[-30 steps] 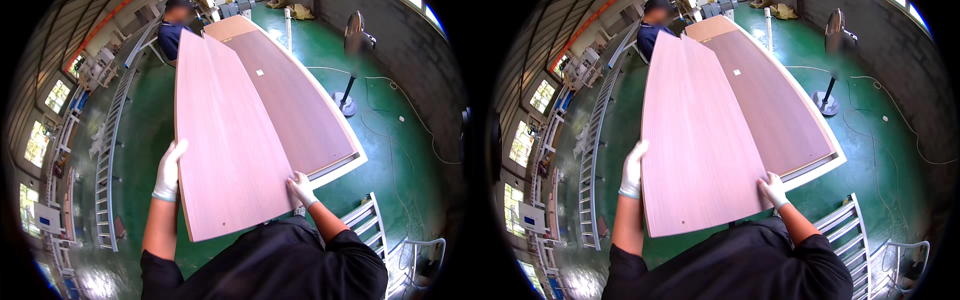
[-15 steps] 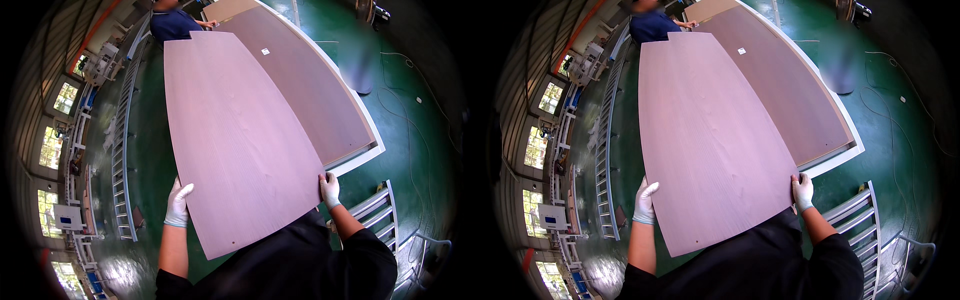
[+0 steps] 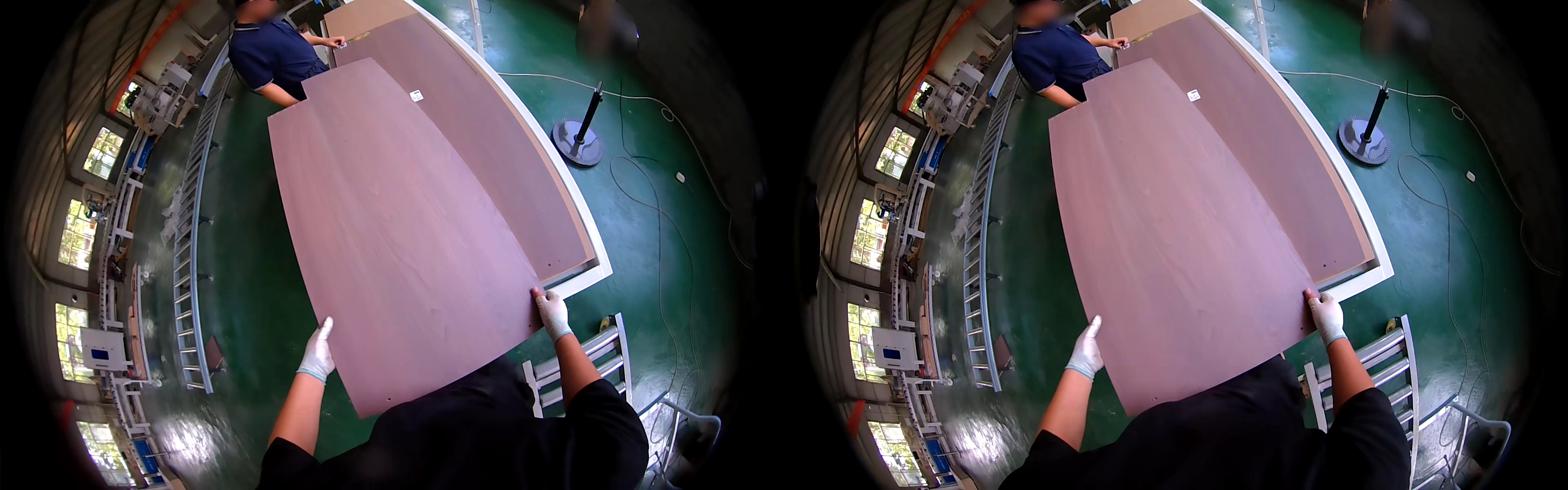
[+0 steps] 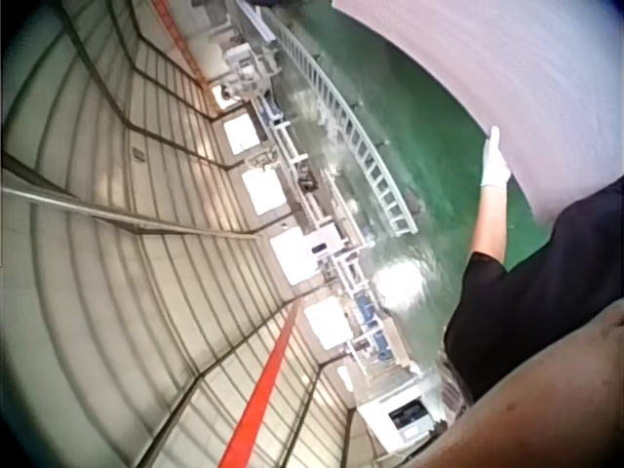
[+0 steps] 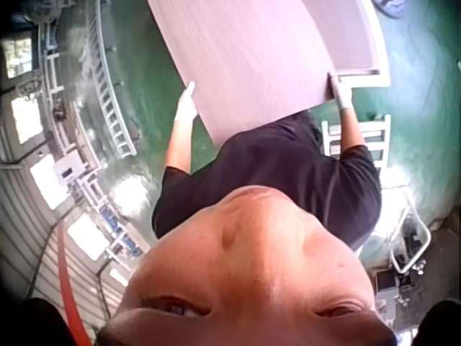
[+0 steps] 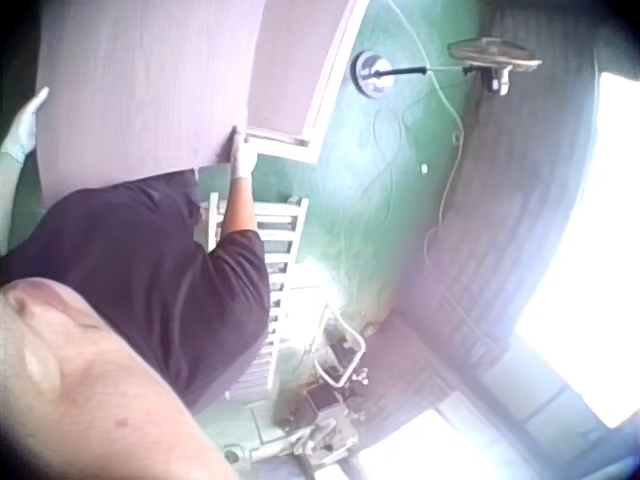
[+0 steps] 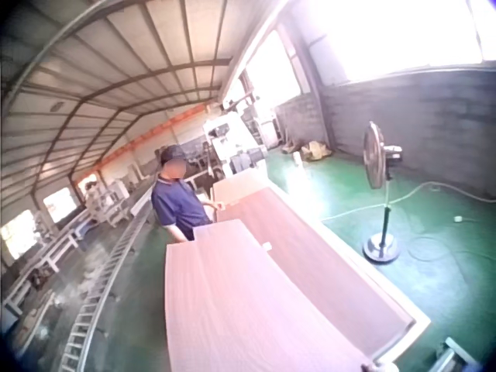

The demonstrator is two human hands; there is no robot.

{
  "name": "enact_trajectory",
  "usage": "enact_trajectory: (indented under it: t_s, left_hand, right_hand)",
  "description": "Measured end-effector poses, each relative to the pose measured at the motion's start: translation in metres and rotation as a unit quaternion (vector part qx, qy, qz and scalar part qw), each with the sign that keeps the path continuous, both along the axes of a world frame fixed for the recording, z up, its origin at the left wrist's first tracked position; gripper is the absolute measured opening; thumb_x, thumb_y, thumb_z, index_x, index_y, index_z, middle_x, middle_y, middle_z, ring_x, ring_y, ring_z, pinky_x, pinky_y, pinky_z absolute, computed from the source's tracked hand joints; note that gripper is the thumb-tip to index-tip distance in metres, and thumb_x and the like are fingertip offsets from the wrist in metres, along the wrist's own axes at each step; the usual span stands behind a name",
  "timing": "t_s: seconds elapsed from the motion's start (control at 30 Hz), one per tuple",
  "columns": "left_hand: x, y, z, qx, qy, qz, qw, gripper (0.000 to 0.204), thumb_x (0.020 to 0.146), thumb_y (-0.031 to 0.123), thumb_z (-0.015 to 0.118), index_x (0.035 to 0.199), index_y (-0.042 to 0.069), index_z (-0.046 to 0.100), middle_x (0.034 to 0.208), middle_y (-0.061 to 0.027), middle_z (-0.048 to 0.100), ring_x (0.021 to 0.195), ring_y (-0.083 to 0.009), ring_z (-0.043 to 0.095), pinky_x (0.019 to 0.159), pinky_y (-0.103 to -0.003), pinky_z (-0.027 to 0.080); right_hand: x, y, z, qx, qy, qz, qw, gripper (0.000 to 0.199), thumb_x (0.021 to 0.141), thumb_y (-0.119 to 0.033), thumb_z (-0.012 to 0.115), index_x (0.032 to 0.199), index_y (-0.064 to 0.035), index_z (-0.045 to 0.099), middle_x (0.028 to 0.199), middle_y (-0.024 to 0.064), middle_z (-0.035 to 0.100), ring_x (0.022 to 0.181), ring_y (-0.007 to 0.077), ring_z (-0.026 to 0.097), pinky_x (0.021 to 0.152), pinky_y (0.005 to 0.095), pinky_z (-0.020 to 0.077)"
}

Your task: The person picks up a large wooden board from a stack, carries it across a workshop, and places it onto a guide rail of a large industrial machine with the assistance of another person.

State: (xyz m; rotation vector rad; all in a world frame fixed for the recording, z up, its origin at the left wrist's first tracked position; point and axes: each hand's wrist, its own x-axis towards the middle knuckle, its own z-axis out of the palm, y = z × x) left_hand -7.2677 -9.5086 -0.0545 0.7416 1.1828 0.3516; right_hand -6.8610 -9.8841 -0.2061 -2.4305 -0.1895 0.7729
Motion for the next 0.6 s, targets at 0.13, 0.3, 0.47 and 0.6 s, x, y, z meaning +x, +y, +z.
enact_trajectory:
  t_s: [0.13, 0.3, 0.47, 0.6]
  left_hand:
    - [0.008, -0.025, -0.060, -0.026, 0.087, 0.019, 0.996, 0.065, 0.100, 0.048, 0.062, 0.148, 0.008, 0.046, 0.149, -0.0132, 0.050, 0.135, -0.0328, 0.050, 0.112, -0.054, 0.042]
    - [-0.009, -0.058, -0.110, -0.094, 0.060, 0.036, 0.993, 0.066, 0.099, 0.046, 0.063, 0.149, 0.006, 0.043, 0.148, -0.0137, 0.050, 0.131, -0.0325, 0.053, 0.106, -0.052, 0.048]
    - [-0.002, -0.075, -0.124, 0.017, 0.145, 0.053, 0.988, 0.065, 0.098, 0.045, 0.064, 0.143, 0.001, 0.047, 0.139, -0.0151, 0.055, 0.123, -0.0307, 0.058, 0.099, -0.049, 0.053]
    - [0.035, -0.046, -0.109, 0.057, 0.152, 0.057, 0.985, 0.059, 0.098, 0.039, 0.067, 0.135, -0.004, 0.050, 0.130, -0.0166, 0.060, 0.117, -0.0284, 0.061, 0.096, -0.044, 0.055]
  right_hand:
    - [-0.002, -0.020, 0.003, -0.043, -0.087, -0.003, 0.995, 0.062, 0.093, -0.060, 0.057, 0.087, 0.0010, 0.066, 0.084, 0.0264, 0.068, 0.085, 0.0445, 0.067, 0.077, 0.0495, 0.0514]
    - [-0.022, -0.051, 0.027, -0.031, -0.131, -0.021, 0.991, 0.054, 0.093, -0.052, 0.065, 0.079, -0.0003, 0.059, 0.074, 0.0253, 0.061, 0.073, 0.0455, 0.062, 0.068, 0.0495, 0.0483]
    - [-0.039, -0.071, 0.035, -0.041, -0.094, -0.045, 0.994, 0.053, 0.092, -0.051, 0.068, 0.080, 0.0000, 0.058, 0.073, 0.0231, 0.058, 0.069, 0.0424, 0.058, 0.067, 0.0478, 0.0476]
    - [-0.022, -0.065, 0.024, -0.006, -0.108, -0.062, 0.992, 0.051, 0.094, -0.049, 0.066, 0.081, 0.0000, 0.061, 0.074, 0.0220, 0.061, 0.067, 0.0403, 0.057, 0.068, 0.0468, 0.0481]
